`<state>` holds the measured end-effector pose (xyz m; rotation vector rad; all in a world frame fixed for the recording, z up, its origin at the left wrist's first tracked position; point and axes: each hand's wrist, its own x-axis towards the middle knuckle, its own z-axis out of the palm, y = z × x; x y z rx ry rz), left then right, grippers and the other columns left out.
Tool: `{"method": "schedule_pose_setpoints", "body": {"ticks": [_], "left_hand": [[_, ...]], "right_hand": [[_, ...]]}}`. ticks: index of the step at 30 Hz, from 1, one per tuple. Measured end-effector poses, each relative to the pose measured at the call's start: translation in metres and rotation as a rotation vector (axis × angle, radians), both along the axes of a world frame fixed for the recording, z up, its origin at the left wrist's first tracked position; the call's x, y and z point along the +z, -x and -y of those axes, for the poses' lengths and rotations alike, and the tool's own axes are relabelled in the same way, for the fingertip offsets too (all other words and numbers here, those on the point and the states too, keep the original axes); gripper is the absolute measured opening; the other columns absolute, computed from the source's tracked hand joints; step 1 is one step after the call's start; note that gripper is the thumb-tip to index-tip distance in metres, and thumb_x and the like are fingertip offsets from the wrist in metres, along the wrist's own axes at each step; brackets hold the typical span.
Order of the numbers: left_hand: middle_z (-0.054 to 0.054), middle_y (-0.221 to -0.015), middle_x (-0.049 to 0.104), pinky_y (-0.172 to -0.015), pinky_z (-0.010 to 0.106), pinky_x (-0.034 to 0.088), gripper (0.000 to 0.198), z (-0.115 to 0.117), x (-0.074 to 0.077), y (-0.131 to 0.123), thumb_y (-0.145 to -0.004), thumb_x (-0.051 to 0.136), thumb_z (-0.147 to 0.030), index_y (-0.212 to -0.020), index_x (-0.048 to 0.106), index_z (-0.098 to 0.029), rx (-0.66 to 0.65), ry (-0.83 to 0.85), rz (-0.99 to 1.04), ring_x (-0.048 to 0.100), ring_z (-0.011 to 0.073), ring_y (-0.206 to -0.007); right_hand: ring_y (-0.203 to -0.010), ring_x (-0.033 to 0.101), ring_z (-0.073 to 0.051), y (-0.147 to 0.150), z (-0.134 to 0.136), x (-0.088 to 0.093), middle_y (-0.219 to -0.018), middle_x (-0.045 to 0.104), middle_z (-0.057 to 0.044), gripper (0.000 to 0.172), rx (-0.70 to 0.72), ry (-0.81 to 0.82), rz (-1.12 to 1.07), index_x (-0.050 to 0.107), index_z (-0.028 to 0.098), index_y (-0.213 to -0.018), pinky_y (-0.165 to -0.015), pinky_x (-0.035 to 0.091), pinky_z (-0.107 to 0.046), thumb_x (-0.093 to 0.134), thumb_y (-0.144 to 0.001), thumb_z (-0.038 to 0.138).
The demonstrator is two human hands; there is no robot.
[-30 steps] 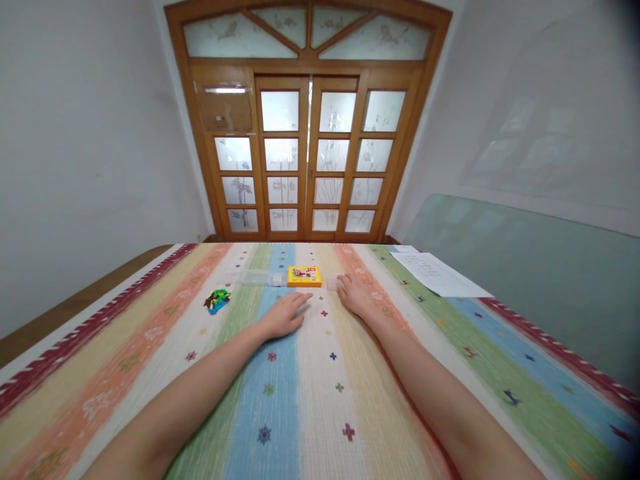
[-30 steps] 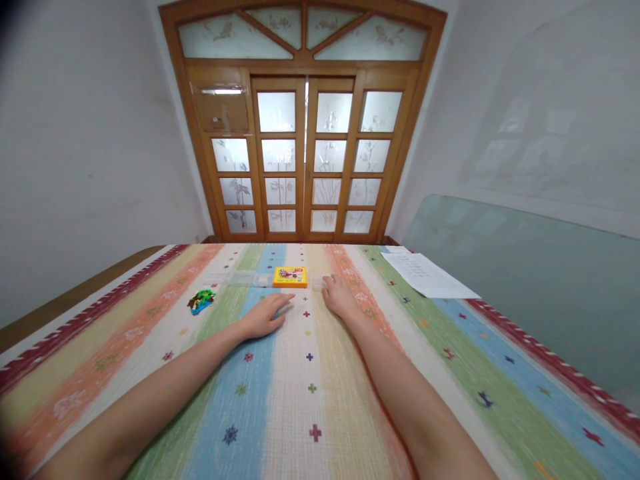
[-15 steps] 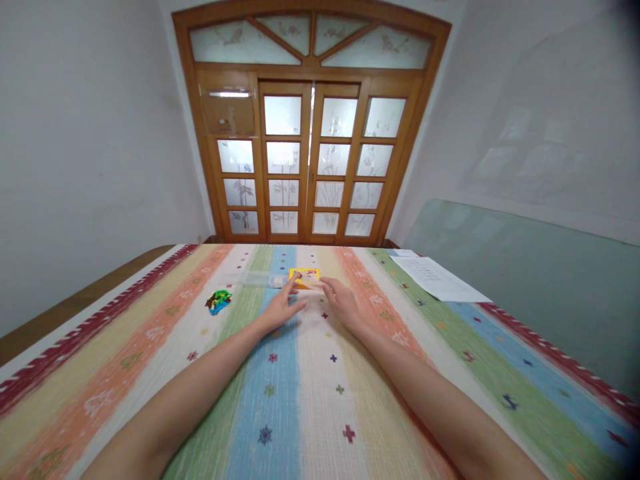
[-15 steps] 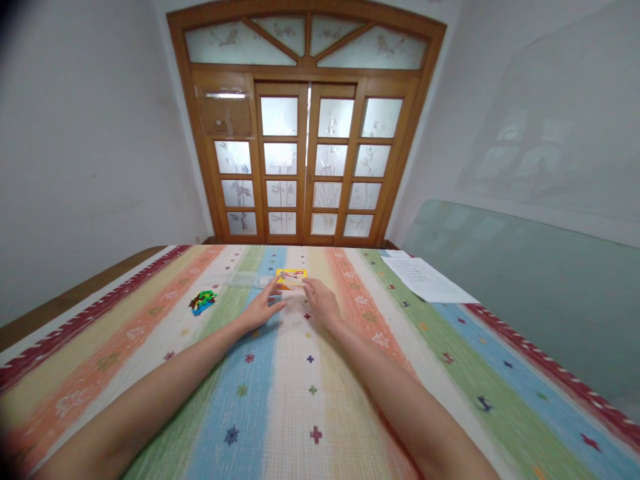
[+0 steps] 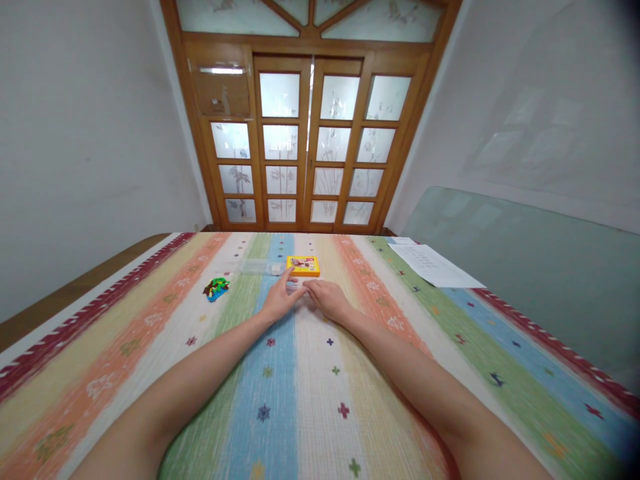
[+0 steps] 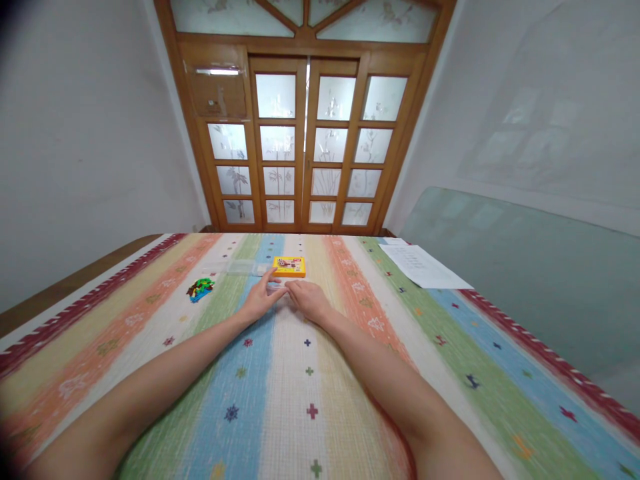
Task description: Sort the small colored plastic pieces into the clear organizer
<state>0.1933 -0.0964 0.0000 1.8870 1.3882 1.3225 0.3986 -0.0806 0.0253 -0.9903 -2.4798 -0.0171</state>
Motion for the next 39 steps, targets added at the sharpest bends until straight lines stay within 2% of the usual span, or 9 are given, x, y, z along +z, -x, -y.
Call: {"method": "schedule_pose_setpoints", "body": {"ticks": [6,12,15,19,24,29,31,36,39], "left_hand": [[0.011,-0.145,0.059,-0.115,0.046,0.044,0.078,0.006,0.015,0.004,-0.092,0.069,-0.04,-0.161,0.034,-0.028,-0.101,-0.09,-0.022,0.06,0.0281,-0.13],[0.014,-0.166,0.034,-0.103,0.046,0.054,0.098,0.019,0.019,-0.004,-0.084,0.077,-0.034,-0.165,0.023,-0.033,-0.25,-0.098,-0.127,0.068,0.0245,-0.108],[0.013,-0.168,0.03,-0.109,0.045,0.051,0.097,0.018,0.017,-0.006,-0.084,0.074,-0.029,-0.165,0.022,-0.031,-0.272,-0.17,-0.107,0.06,0.0271,-0.127],[0.013,-0.166,0.033,-0.119,0.049,0.042,0.095,0.012,0.016,0.001,-0.083,0.072,-0.024,-0.165,0.024,-0.029,-0.268,-0.164,-0.123,0.051,0.0286,-0.137],[0.014,-0.164,0.038,-0.117,0.049,0.044,0.09,0.005,0.012,0.009,-0.085,0.07,-0.025,-0.164,0.028,-0.029,-0.319,-0.073,-0.079,0.053,0.0276,-0.136],[0.012,-0.16,0.044,-0.12,0.049,0.041,0.075,-0.003,0.003,0.013,-0.086,0.071,-0.029,-0.156,0.045,-0.026,-0.364,-0.082,-0.07,0.044,0.0285,-0.147],[0.013,-0.157,0.047,-0.119,0.051,0.043,0.074,-0.008,-0.003,0.014,-0.085,0.072,-0.031,-0.154,0.047,-0.025,-0.355,-0.061,-0.068,0.047,0.0294,-0.144],[0.016,-0.155,0.05,-0.113,0.051,0.048,0.084,-0.016,-0.018,0.016,-0.082,0.075,-0.033,-0.158,0.043,-0.021,-0.267,-0.01,-0.051,0.054,0.0311,-0.136],[0.017,-0.154,0.05,-0.11,0.05,0.05,0.087,-0.018,-0.021,0.018,-0.081,0.077,-0.034,-0.159,0.041,-0.021,-0.199,-0.036,-0.07,0.055,0.0313,-0.133]], "right_hand": [[-0.095,0.069,-0.023,0.01,0.006,0.0,-0.103,0.075,-0.012,0.029,-0.102,-0.07,0.006,0.069,0.02,-0.112,-0.088,0.048,-0.033,0.042,-0.109,0.03],[-0.089,0.067,-0.023,-0.001,-0.006,-0.002,-0.099,0.075,-0.012,0.037,-0.308,-0.087,-0.105,0.067,0.019,-0.108,-0.08,0.045,-0.03,0.033,-0.11,0.033],[-0.091,0.068,-0.022,-0.008,-0.011,-0.006,-0.103,0.075,-0.01,0.039,-0.292,-0.077,-0.189,0.067,0.021,-0.113,-0.081,0.044,-0.029,0.031,-0.111,0.038],[-0.085,0.068,-0.021,-0.011,-0.015,-0.01,-0.097,0.075,-0.006,0.039,-0.337,0.001,-0.32,0.067,0.024,-0.109,-0.075,0.044,-0.027,0.032,-0.11,0.043],[-0.077,0.067,-0.019,-0.016,-0.026,-0.015,-0.087,0.074,-0.002,0.038,-0.349,0.141,-0.507,0.066,0.024,-0.099,-0.071,0.045,-0.026,0.036,-0.107,0.045],[-0.069,0.066,-0.019,-0.022,-0.039,-0.023,-0.074,0.07,-0.001,0.038,-0.355,0.358,-0.578,0.068,0.022,-0.097,-0.068,0.047,-0.028,0.038,-0.105,0.044],[-0.075,0.067,-0.02,-0.022,-0.041,-0.026,-0.079,0.071,-0.003,0.039,-0.327,0.34,-0.57,0.07,0.022,-0.1,-0.073,0.05,-0.03,0.038,-0.105,0.045],[-0.094,0.067,-0.022,-0.016,-0.036,-0.024,-0.121,0.069,-0.011,0.04,-0.247,0.153,-0.612,0.06,0.021,-0.134,-0.087,0.054,-0.037,0.047,-0.102,0.042],[-0.097,0.065,-0.024,-0.017,-0.029,-0.018,-0.119,0.066,-0.013,0.036,-0.21,0.037,-0.578,0.059,0.02,-0.133,-0.087,0.054,-0.039,0.051,-0.102,0.038]]}}
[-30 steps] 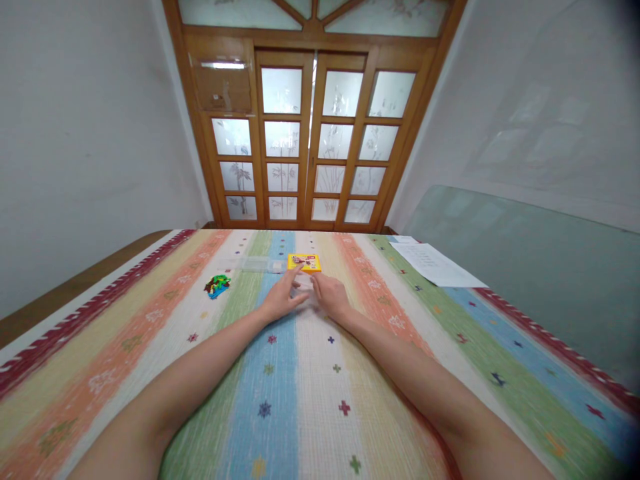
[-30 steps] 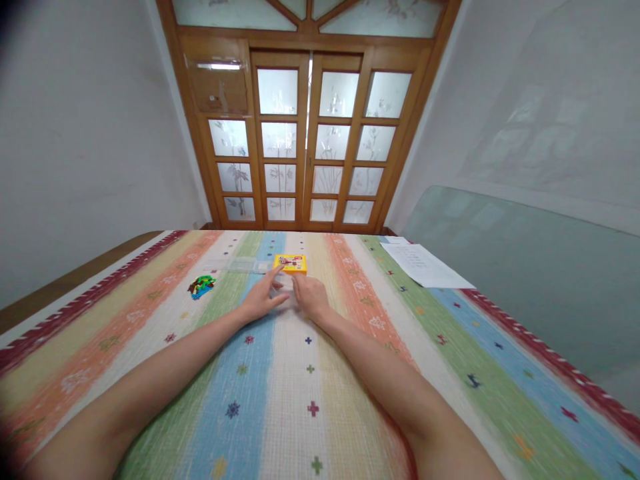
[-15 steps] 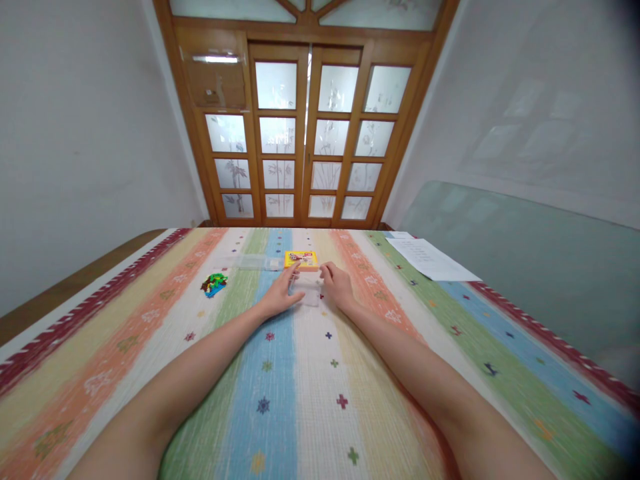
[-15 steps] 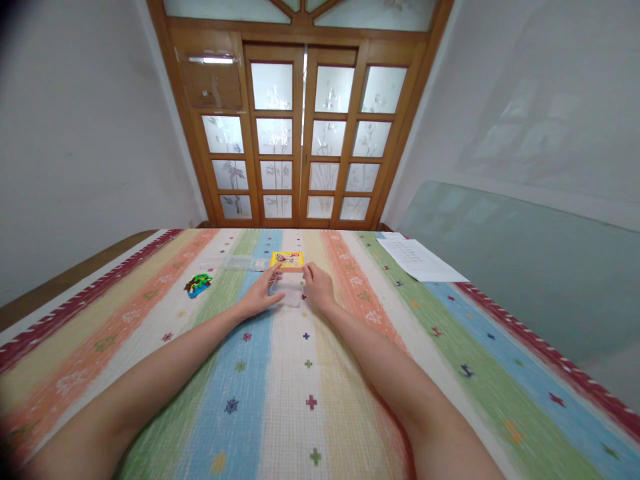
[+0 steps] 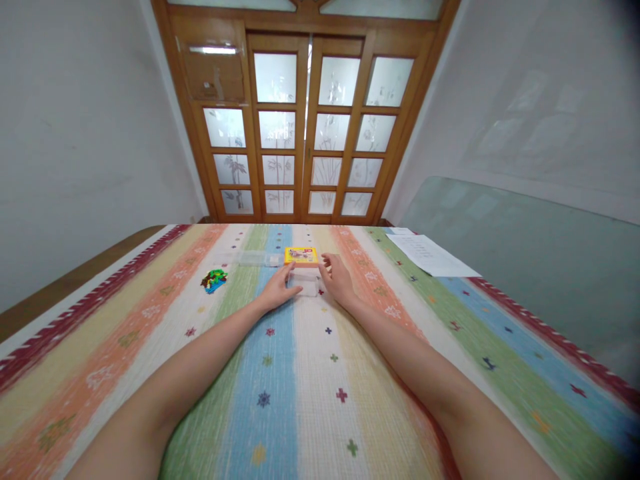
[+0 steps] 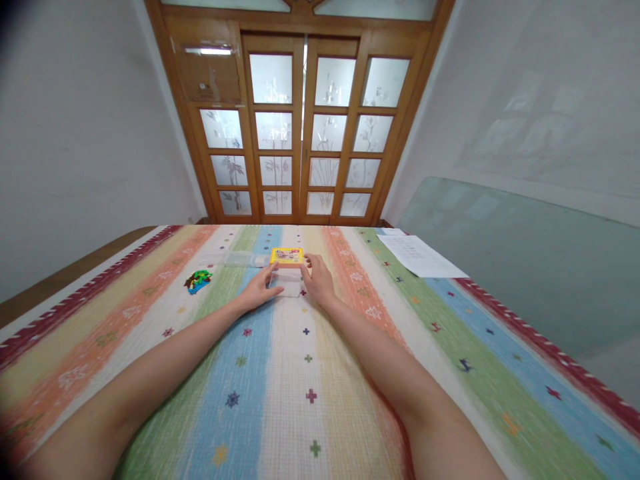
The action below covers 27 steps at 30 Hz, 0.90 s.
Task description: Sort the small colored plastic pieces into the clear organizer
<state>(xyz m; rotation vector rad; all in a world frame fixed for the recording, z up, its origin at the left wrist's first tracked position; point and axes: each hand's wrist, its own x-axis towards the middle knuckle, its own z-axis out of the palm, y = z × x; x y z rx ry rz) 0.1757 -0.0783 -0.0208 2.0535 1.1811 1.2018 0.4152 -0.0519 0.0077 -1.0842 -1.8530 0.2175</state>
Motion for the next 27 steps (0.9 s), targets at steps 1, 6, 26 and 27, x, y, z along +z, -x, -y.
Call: {"method": "schedule_pose_setpoints", "body": {"ticks": [1,6,26,27], "left_hand": [[0.017,-0.153,0.051,-0.108,0.049,0.051,0.088,0.0,0.0,0.001,-0.081,0.078,-0.035,-0.16,0.04,-0.022,0.023,-0.011,-0.007,0.057,0.0309,-0.13],[0.016,-0.149,0.053,-0.101,0.047,0.054,0.093,-0.003,0.003,0.005,-0.082,0.079,-0.041,-0.162,0.035,-0.024,0.08,-0.004,0.059,0.061,0.0295,-0.122],[0.016,-0.144,0.058,-0.12,0.05,0.041,0.048,0.005,0.007,0.009,-0.09,0.065,-0.029,-0.136,0.064,-0.017,0.132,-0.127,-0.438,0.054,0.0304,-0.134],[0.016,-0.144,0.058,-0.119,0.05,0.041,0.048,0.006,0.007,0.009,-0.09,0.064,-0.029,-0.136,0.064,-0.016,0.136,-0.128,-0.463,0.054,0.0306,-0.134]], "right_hand": [[-0.1,0.065,-0.025,-0.001,0.002,0.002,-0.117,0.066,-0.013,0.032,0.032,-0.035,0.042,0.06,0.021,-0.129,-0.089,0.054,-0.04,0.051,-0.102,0.036],[-0.119,0.059,-0.029,-0.001,0.013,0.008,-0.124,0.065,-0.012,0.025,0.312,-0.175,0.357,0.066,0.024,-0.12,-0.102,0.05,-0.046,0.064,-0.098,0.036],[-0.1,0.063,-0.021,-0.077,-0.052,-0.012,-0.109,0.07,-0.011,0.019,-0.046,0.176,0.5,0.067,0.018,-0.098,-0.089,0.047,-0.03,0.052,-0.092,0.009],[-0.101,0.063,-0.021,-0.079,-0.054,-0.013,-0.11,0.07,-0.01,0.021,-0.016,0.184,0.507,0.068,0.018,-0.099,-0.09,0.047,-0.029,0.052,-0.091,0.008]]}}
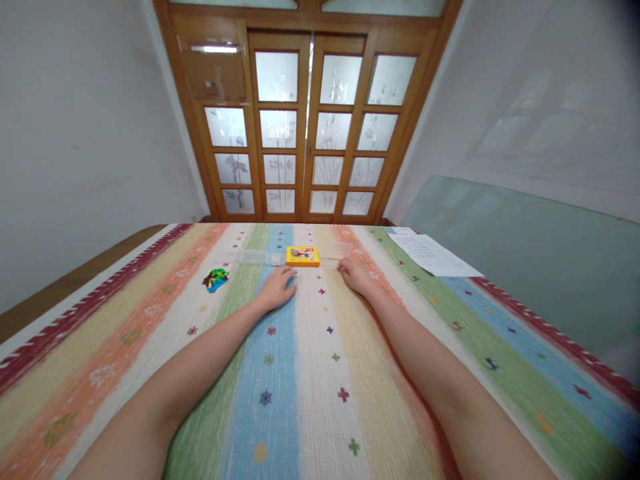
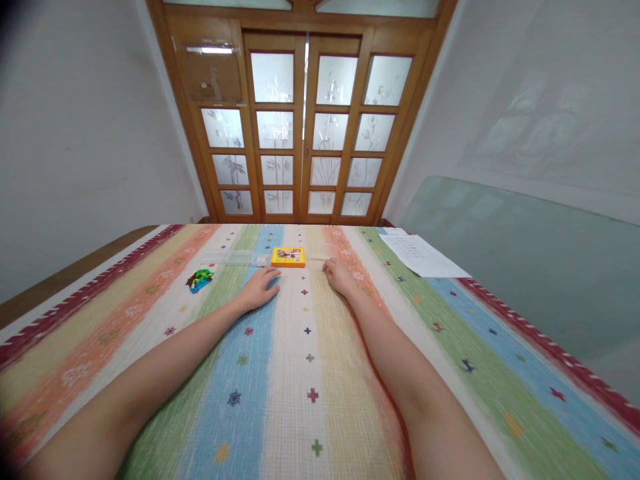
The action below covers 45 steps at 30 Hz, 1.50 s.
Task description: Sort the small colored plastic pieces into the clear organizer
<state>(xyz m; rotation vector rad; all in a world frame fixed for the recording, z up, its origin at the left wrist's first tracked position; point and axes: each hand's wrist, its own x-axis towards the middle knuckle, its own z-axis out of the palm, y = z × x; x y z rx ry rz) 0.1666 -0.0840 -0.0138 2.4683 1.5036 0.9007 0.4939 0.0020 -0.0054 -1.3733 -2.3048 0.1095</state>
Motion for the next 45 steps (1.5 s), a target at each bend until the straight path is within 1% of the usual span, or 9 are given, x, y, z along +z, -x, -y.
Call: {"method": "schedule_pose_setpoints", "body": {"ticks": [8,13,20,30,36,39,41,43,45], "left_hand": [[0.014,-0.143,0.06,-0.118,0.048,0.041,0.04,0.003,0.0,-0.003,-0.093,0.06,-0.03,-0.13,0.069,-0.019,-0.008,0.006,-0.082,0.054,0.0292,-0.134],[0.014,-0.142,0.061,-0.118,0.05,0.04,0.038,0.005,0.001,-0.004,-0.093,0.059,-0.03,-0.128,0.07,-0.019,0.007,0.001,-0.081,0.055,0.0298,-0.133],[0.014,-0.143,0.06,-0.12,0.052,0.038,0.038,0.005,0.0,-0.005,-0.092,0.06,-0.031,-0.127,0.07,-0.02,0.004,0.0,-0.068,0.053,0.0316,-0.135],[0.016,-0.152,0.052,-0.123,0.052,0.034,0.042,0.006,0.001,-0.007,-0.091,0.063,-0.031,-0.131,0.066,-0.019,0.045,-0.006,-0.074,0.048,0.0333,-0.141],[0.016,-0.15,0.053,-0.123,0.052,0.034,0.044,0.007,0.004,-0.008,-0.09,0.063,-0.03,-0.132,0.065,-0.018,0.042,-0.034,-0.088,0.047,0.0333,-0.14],[0.015,-0.147,0.055,-0.124,0.051,0.033,0.039,0.007,0.005,-0.008,-0.091,0.062,-0.03,-0.127,0.068,-0.018,0.029,-0.046,-0.091,0.047,0.0327,-0.139],[0.015,-0.146,0.056,-0.123,0.051,0.033,0.037,0.007,0.005,-0.007,-0.091,0.062,-0.03,-0.125,0.07,-0.018,0.019,-0.046,-0.09,0.047,0.0325,-0.138],[0.015,-0.146,0.056,-0.123,0.051,0.033,0.036,0.006,0.005,-0.007,-0.091,0.062,-0.03,-0.124,0.07,-0.018,0.015,-0.041,-0.089,0.047,0.0321,-0.138],[0.014,-0.146,0.055,-0.123,0.051,0.033,0.036,0.007,0.005,-0.006,-0.091,0.062,-0.03,-0.124,0.07,-0.019,0.014,-0.036,-0.086,0.047,0.0316,-0.138]], "right_hand": [[-0.116,0.062,-0.024,0.013,0.01,0.008,-0.122,0.07,-0.012,0.028,0.004,-0.108,-0.027,0.069,0.018,-0.117,-0.105,0.045,-0.036,0.056,-0.092,0.016],[-0.118,0.061,-0.025,0.058,0.017,0.016,-0.125,0.07,-0.012,0.026,0.111,-0.172,0.029,0.069,0.02,-0.12,-0.107,0.044,-0.039,0.056,-0.098,0.025],[-0.131,0.056,-0.029,0.115,-0.006,0.017,-0.142,0.061,-0.015,0.048,0.118,-0.205,0.098,0.06,0.02,-0.139,-0.113,0.04,-0.043,0.068,-0.093,0.028],[-0.133,0.057,-0.027,0.11,-0.009,0.012,-0.136,0.067,-0.016,0.035,0.184,-0.255,0.234,0.063,0.02,-0.135,-0.121,0.028,-0.049,0.06,-0.1,0.02],[-0.116,0.064,-0.026,0.107,0.0,0.027,-0.121,0.073,-0.012,0.028,0.195,-0.245,0.172,0.068,0.021,-0.127,-0.109,0.04,-0.041,0.054,-0.103,0.025],[-0.108,0.063,-0.027,0.103,-0.005,0.041,-0.11,0.073,-0.012,0.024,0.138,-0.277,0.115,0.071,0.022,-0.117,-0.102,0.044,-0.039,0.052,-0.104,0.027],[-0.112,0.06,-0.029,0.1,-0.013,0.05,-0.113,0.071,-0.014,0.025,0.032,-0.351,0.01,0.071,0.02,-0.116,-0.102,0.044,-0.041,0.051,-0.103,0.027],[-0.115,0.058,-0.031,0.099,-0.022,0.056,-0.118,0.068,-0.017,0.029,-0.113,-0.391,-0.132,0.069,0.018,-0.122,-0.101,0.045,-0.043,0.05,-0.102,0.027],[-0.112,0.06,-0.029,0.099,-0.029,0.056,-0.119,0.068,-0.016,0.034,-0.207,-0.337,-0.24,0.064,0.018,-0.131,-0.099,0.047,-0.042,0.048,-0.102,0.025]]}}
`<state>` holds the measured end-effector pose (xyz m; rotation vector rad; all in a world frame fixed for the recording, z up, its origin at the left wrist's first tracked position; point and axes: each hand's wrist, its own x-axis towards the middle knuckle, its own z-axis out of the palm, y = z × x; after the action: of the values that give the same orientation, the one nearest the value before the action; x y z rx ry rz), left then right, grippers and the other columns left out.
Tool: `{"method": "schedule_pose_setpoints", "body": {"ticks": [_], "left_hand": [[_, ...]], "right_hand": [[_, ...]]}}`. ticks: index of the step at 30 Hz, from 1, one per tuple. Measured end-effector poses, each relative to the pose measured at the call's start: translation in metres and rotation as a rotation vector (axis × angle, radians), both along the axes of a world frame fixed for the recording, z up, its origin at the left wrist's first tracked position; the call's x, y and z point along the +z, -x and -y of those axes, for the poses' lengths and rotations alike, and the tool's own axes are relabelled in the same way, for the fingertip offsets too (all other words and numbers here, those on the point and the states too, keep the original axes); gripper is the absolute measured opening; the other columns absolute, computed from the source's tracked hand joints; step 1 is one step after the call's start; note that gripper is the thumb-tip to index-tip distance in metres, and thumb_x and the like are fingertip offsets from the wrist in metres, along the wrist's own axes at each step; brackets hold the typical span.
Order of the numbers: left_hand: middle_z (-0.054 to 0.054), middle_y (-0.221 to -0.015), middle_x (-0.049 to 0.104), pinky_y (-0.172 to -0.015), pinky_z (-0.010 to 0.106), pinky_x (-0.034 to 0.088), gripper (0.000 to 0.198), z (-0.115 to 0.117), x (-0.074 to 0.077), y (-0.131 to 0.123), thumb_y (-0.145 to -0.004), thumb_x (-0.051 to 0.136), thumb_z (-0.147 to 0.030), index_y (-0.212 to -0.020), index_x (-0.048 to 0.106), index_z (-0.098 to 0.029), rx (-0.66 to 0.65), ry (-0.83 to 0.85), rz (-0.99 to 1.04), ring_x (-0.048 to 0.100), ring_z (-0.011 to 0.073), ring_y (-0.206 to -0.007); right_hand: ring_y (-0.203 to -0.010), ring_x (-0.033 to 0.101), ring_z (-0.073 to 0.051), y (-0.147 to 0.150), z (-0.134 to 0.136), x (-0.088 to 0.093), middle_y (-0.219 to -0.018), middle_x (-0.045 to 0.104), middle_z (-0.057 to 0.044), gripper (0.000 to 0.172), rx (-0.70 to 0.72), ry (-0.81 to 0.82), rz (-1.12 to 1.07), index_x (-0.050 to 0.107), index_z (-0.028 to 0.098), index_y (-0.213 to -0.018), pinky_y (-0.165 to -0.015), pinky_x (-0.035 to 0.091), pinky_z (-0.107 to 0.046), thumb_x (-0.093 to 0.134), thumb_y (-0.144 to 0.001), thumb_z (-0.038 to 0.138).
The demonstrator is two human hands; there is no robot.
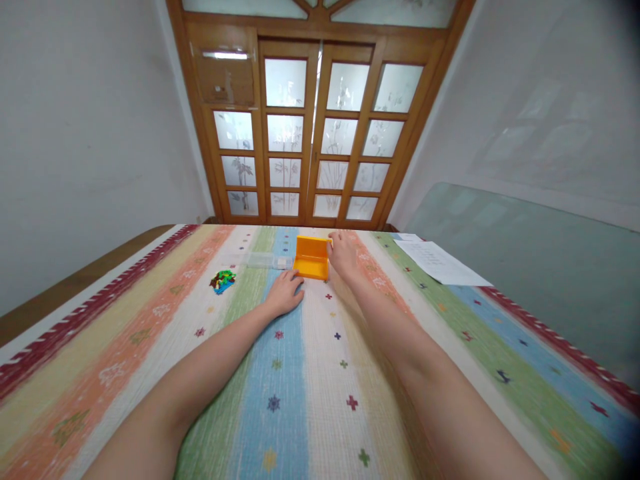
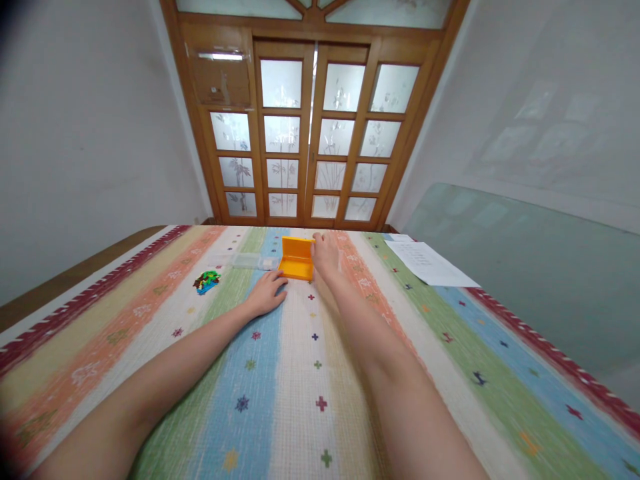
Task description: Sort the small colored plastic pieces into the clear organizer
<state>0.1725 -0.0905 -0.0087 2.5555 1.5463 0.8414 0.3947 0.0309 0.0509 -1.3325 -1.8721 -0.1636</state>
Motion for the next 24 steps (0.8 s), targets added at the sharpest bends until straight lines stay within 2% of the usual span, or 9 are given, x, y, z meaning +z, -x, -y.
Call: {"method": "schedule_pose_setpoints", "body": {"ticks": [3,5,7,9,11,15,18,21,24], "left_hand": [[0.014,-0.145,0.056,-0.122,0.052,0.034,0.036,0.001,0.001,0.0,-0.092,0.061,-0.03,-0.125,0.07,-0.019,0.0,0.004,0.002,0.047,0.0313,-0.138],[0.014,-0.145,0.056,-0.122,0.051,0.035,0.036,0.002,0.001,0.0,-0.092,0.061,-0.031,-0.125,0.07,-0.019,0.002,0.003,0.001,0.047,0.0313,-0.138],[0.014,-0.146,0.056,-0.122,0.05,0.035,0.036,0.002,0.002,0.0,-0.092,0.062,-0.03,-0.124,0.071,-0.019,-0.003,0.002,-0.002,0.047,0.0313,-0.138],[0.014,-0.146,0.056,-0.122,0.051,0.034,0.036,0.002,0.002,0.0,-0.092,0.062,-0.03,-0.124,0.071,-0.019,-0.009,0.003,-0.003,0.048,0.0314,-0.137],[0.015,-0.146,0.056,-0.122,0.051,0.034,0.035,0.002,0.003,0.0,-0.092,0.061,-0.03,-0.124,0.071,-0.018,-0.01,0.007,-0.001,0.048,0.0316,-0.137],[0.014,-0.146,0.056,-0.122,0.05,0.034,0.036,0.002,0.004,0.0,-0.093,0.061,-0.033,-0.124,0.071,-0.019,-0.007,0.02,-0.002,0.047,0.0321,-0.138],[0.016,-0.147,0.055,-0.122,0.052,0.033,0.039,0.001,0.003,0.0,-0.093,0.061,-0.036,-0.127,0.069,-0.018,-0.016,0.02,-0.008,0.045,0.0336,-0.138],[0.017,-0.148,0.054,-0.121,0.052,0.033,0.042,-0.004,0.001,0.002,-0.094,0.061,-0.039,-0.13,0.066,-0.018,-0.027,0.017,-0.013,0.045,0.0344,-0.138],[0.016,-0.148,0.054,-0.12,0.052,0.034,0.045,-0.012,-0.001,0.002,-0.095,0.06,-0.041,-0.133,0.064,-0.019,-0.014,0.02,-0.032,0.045,0.0347,-0.139]], "right_hand": [[-0.109,0.064,-0.027,0.002,-0.002,-0.008,-0.12,0.07,-0.013,0.042,0.044,0.107,-0.062,0.057,0.019,-0.14,-0.099,0.05,-0.041,0.043,-0.101,0.021],[-0.119,0.063,-0.027,0.001,0.001,-0.017,-0.131,0.067,-0.015,0.047,0.135,0.105,-0.043,0.052,0.018,-0.145,-0.105,0.049,-0.043,0.044,-0.099,0.02],[-0.134,0.055,-0.028,-0.001,0.005,-0.024,-0.145,0.059,-0.017,0.053,0.237,0.078,0.0,0.048,0.018,-0.15,-0.114,0.044,-0.046,0.049,-0.098,0.023],[-0.144,0.047,-0.028,-0.004,0.007,-0.028,-0.154,0.051,-0.017,0.053,0.297,0.083,0.042,0.051,0.018,-0.149,-0.12,0.039,-0.049,0.052,-0.096,0.024],[-0.146,0.044,-0.028,-0.005,0.007,-0.028,-0.155,0.049,-0.017,0.046,0.308,0.116,0.071,0.058,0.02,-0.142,-0.121,0.038,-0.051,0.052,-0.097,0.024],[-0.137,0.052,-0.026,-0.007,0.012,-0.024,-0.144,0.06,-0.014,0.032,0.319,0.11,0.076,0.07,0.022,-0.122,-0.117,0.041,-0.048,0.05,-0.098,0.023],[-0.122,0.061,-0.024,-0.013,0.022,-0.023,-0.127,0.069,-0.012,0.028,0.316,0.064,0.041,0.073,0.022,-0.111,-0.108,0.047,-0.041,0.048,-0.1,0.023],[-0.105,0.064,-0.024,-0.027,0.029,-0.025,-0.11,0.072,-0.012,0.027,0.199,0.075,0.03,0.074,0.02,-0.103,-0.097,0.05,-0.037,0.047,-0.1,0.024],[-0.095,0.065,-0.024,-0.045,0.03,-0.03,-0.1,0.074,-0.012,0.027,0.081,0.187,0.076,0.074,0.018,-0.094,-0.087,0.049,-0.034,0.048,-0.098,0.022]]}}
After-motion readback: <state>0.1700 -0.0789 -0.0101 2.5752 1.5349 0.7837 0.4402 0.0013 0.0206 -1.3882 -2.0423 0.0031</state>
